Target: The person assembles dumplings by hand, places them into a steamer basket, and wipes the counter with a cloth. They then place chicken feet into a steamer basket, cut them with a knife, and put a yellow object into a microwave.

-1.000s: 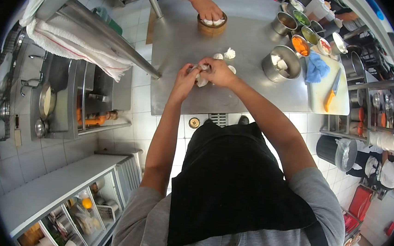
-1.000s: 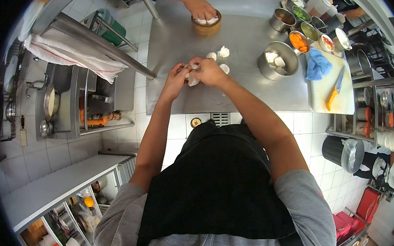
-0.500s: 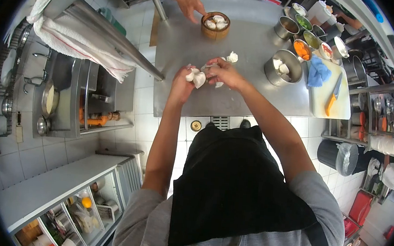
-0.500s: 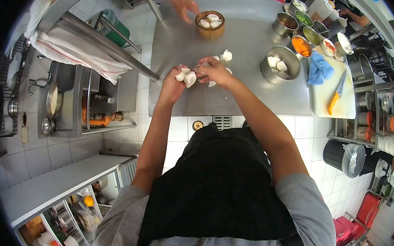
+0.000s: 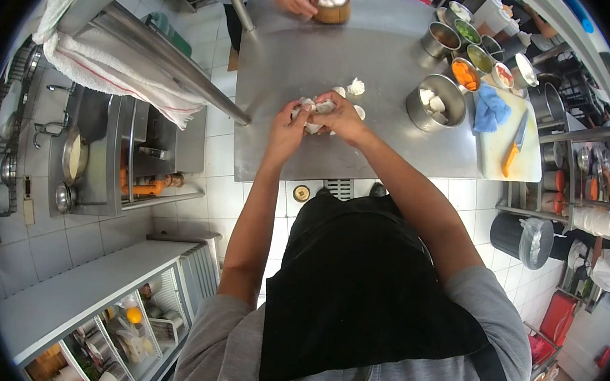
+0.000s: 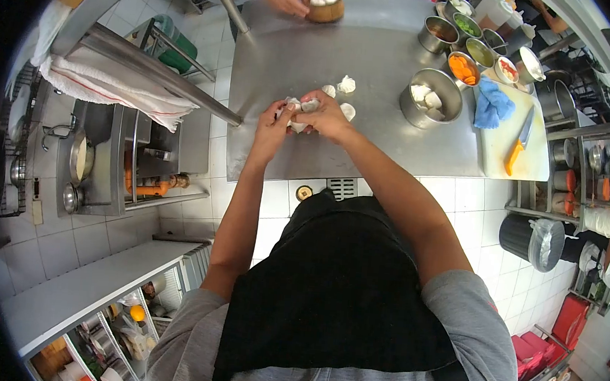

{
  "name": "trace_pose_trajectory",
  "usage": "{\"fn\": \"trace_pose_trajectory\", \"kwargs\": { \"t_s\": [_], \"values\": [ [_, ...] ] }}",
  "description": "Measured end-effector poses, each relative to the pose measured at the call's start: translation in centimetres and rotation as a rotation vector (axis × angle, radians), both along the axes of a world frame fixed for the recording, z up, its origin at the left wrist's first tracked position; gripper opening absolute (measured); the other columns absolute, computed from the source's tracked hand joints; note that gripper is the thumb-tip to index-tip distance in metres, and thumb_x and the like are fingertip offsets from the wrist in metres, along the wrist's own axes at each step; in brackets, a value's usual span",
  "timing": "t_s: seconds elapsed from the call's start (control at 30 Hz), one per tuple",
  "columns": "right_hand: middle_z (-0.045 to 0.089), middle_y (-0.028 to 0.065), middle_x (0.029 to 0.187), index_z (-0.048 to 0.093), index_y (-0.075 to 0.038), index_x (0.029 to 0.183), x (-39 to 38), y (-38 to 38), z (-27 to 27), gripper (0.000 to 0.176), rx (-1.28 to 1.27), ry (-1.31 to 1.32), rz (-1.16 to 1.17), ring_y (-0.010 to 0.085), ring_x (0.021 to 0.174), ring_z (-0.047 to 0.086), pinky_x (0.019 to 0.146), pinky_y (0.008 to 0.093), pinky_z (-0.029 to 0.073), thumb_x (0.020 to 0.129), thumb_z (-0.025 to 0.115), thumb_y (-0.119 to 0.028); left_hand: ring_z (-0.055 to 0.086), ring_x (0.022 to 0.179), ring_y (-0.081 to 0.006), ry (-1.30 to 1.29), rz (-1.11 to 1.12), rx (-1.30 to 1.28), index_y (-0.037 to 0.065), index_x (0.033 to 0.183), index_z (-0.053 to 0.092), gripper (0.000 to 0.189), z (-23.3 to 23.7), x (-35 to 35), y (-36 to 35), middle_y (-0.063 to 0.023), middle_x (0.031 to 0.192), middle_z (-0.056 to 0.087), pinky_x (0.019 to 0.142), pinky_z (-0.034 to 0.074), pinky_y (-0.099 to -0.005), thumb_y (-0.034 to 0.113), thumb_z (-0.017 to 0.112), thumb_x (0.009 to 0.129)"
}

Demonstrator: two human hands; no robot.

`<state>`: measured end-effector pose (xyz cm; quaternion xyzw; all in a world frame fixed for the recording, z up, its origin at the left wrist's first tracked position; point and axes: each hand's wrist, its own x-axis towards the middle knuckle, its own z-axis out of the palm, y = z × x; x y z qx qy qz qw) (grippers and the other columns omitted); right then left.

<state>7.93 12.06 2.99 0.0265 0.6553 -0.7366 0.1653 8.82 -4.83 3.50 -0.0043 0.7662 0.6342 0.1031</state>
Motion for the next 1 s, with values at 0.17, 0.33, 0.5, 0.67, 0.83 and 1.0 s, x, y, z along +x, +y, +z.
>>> {"fn": "trace_pose_trajectory", "kwargs": {
  "t_s": [0.17,0.33,0.5,0.67,0.83,1.0],
  "values": [
    [0.064,0.0096,0.104,0.053,-0.007,0.115,-0.2,0.7,-0.2,0.050,0.026,-0.136,0.014,0.0180,0.089,0.065,0.063,0.0301,0.055,0.074,0.082,-0.014,0.062,0.085,-0.0128,0.097,-0.012,0.017,-0.006,0.127,0.057,0.045,-1.4,0.4,0.7,-0.0090,0.102,0.067,0.068,0.052,-0.0262,0.032,0.055,0.102],
    [0.064,0.0093,0.104,0.054,-0.007,0.115,-0.2,1.1,-0.1,0.049,0.092,-0.134,0.034,0.0188,0.088,0.065,0.063,0.0315,0.056,0.074,0.080,-0.013,0.060,0.085,-0.0103,-0.006,-0.064,0.109,-0.005,0.127,0.057,0.043,-2.1,0.3,0.5,-0.0070,0.103,0.067,0.071,0.050,-0.0245,0.030,0.053,0.103],
    [0.064,0.0094,0.105,0.054,-0.006,0.117,-0.4,1.7,-0.7,0.051,0.065,-0.153,0.081,0.0201,0.089,0.066,0.065,0.0326,0.057,0.074,0.081,-0.013,0.059,0.093,-0.0121,-0.046,-0.122,0.160,-0.005,0.132,0.056,0.045,-1.6,0.5,0.2,-0.0080,0.110,0.066,0.082,0.049,-0.0266,0.030,0.051,0.104],
    [0.064,0.0085,0.110,0.055,-0.007,0.121,-0.4,2.0,-0.6,0.050,0.008,-0.226,0.046,0.0190,0.095,0.065,0.072,0.0325,0.056,0.077,0.077,-0.012,0.059,0.107,-0.0159,-0.084,-0.101,0.178,-0.004,0.137,0.052,0.048,-0.8,0.7,0.1,-0.0111,0.122,0.063,0.093,0.047,-0.0288,0.030,0.052,0.104],
    [0.063,0.0107,0.115,0.053,-0.007,0.127,-0.4,2.7,-0.9,0.056,-0.050,-0.206,0.052,0.0218,0.099,0.066,0.075,0.0359,0.058,0.077,0.078,-0.014,0.060,0.109,-0.0194,-0.147,-0.004,0.368,-0.003,0.138,0.049,0.048,-1.5,0.5,0.1,-0.0135,0.125,0.060,0.088,0.051,-0.0313,0.028,0.055,0.102],
    [0.064,0.0079,0.112,0.056,-0.010,0.126,-0.4,3.6,1.0,0.052,-0.144,-0.227,0.057,0.0195,0.102,0.064,0.078,0.0353,0.056,0.080,0.079,-0.013,0.064,0.092,-0.0196,-0.130,0.004,0.409,-0.004,0.124,0.054,0.035,-0.5,0.5,-0.2,-0.0130,0.108,0.064,0.072,0.055,-0.0330,0.022,0.057,0.101]
  ]
}}
